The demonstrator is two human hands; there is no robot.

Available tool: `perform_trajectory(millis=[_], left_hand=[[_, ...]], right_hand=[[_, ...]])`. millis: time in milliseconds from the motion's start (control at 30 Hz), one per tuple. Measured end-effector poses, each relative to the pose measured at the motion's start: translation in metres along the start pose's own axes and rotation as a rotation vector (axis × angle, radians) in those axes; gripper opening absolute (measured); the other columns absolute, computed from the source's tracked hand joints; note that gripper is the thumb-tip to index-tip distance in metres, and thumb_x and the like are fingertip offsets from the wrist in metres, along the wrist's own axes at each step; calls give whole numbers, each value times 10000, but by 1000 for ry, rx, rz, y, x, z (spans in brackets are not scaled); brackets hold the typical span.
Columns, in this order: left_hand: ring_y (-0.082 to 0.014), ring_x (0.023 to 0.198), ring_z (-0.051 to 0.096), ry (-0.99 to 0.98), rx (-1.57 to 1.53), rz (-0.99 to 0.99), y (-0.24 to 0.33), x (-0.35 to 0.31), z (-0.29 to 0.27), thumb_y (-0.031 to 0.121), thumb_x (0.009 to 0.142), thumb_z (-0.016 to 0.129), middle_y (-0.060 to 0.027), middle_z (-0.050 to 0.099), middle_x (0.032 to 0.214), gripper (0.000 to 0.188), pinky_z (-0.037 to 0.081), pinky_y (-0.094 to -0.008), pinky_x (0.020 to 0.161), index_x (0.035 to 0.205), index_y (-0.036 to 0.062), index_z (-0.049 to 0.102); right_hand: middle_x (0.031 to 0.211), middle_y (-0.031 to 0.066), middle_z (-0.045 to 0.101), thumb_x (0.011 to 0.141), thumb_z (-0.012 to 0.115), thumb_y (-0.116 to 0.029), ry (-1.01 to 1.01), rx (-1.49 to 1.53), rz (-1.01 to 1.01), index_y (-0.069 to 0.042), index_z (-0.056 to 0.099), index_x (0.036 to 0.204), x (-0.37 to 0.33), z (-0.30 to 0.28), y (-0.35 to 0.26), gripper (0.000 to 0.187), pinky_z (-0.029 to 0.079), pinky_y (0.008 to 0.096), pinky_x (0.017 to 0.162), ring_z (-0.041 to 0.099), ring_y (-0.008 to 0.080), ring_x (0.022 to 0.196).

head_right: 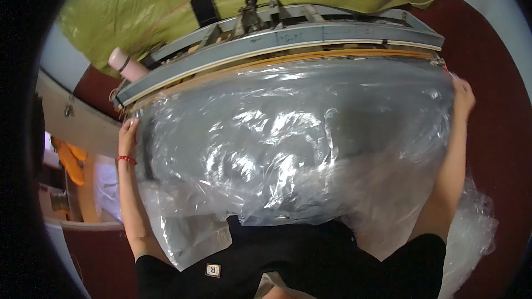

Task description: Operating a heat-sealing machine to package or seal large plastic sheets.

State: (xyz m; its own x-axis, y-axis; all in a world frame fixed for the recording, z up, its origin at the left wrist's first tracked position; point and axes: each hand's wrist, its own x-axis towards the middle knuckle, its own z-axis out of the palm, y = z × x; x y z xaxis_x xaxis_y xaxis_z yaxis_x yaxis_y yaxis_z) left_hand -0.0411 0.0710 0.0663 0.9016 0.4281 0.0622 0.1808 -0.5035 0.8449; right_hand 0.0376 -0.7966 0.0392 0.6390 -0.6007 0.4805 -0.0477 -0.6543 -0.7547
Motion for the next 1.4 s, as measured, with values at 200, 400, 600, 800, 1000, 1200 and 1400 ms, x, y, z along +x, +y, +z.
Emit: perform_trajectory(millis=[200,400,600,800,1000,1200,1400], left_hand=[[-2,535,342,-257,-386,88,76,-79,49,295,816,548,96,430,623,195,259,-172,466,775,107,580],[10,443,323,-297,-494,136,122,-127,59,199,813,569,74,470,605,133,220,-147,390,805,66,565],[-45,441,437,-364,-428,169,130,-149,43,153,809,582,20,480,577,136,359,-175,388,815,19,566],[-68,554,487,-180,-100,587,132,-157,36,42,761,604,-3,506,622,73,394,-189,496,810,-2,574],[-117,471,422,308,233,937,119,-159,50,22,656,675,-50,414,549,234,325,-242,423,624,21,443],[-216,472,442,40,122,758,107,-165,65,-3,636,584,-102,451,563,128,347,-283,430,611,10,459],[-289,612,518,-398,439,741,38,-185,35,27,649,542,-138,497,624,65,413,-360,527,712,14,527]], right_hand=[[1045,128,579,757,575,-362,379,-843,409,-138,550,1101,-40,-88,2,411,423,361,812,556,252,944],[1028,91,576,818,548,-208,-119,65,-350,-43,560,1062,-82,34,-173,295,395,272,838,529,165,955],[1026,79,551,644,673,-82,-969,675,-899,-45,547,1050,-265,120,-380,426,380,290,869,508,200,990],[809,18,577,759,583,-48,-1361,1063,-807,-34,578,906,-333,149,-408,148,426,219,669,532,102,749],[750,-31,544,825,529,-91,-1589,1211,-117,-61,589,872,-366,143,-403,81,385,176,535,478,42,632],[769,-25,535,838,521,-116,-1347,1232,-517,-78,538,974,-368,184,-384,142,412,190,622,465,46,657],[686,-49,472,863,491,-215,-837,873,-3,-98,541,845,-297,200,-300,128,335,188,506,415,35,595]])
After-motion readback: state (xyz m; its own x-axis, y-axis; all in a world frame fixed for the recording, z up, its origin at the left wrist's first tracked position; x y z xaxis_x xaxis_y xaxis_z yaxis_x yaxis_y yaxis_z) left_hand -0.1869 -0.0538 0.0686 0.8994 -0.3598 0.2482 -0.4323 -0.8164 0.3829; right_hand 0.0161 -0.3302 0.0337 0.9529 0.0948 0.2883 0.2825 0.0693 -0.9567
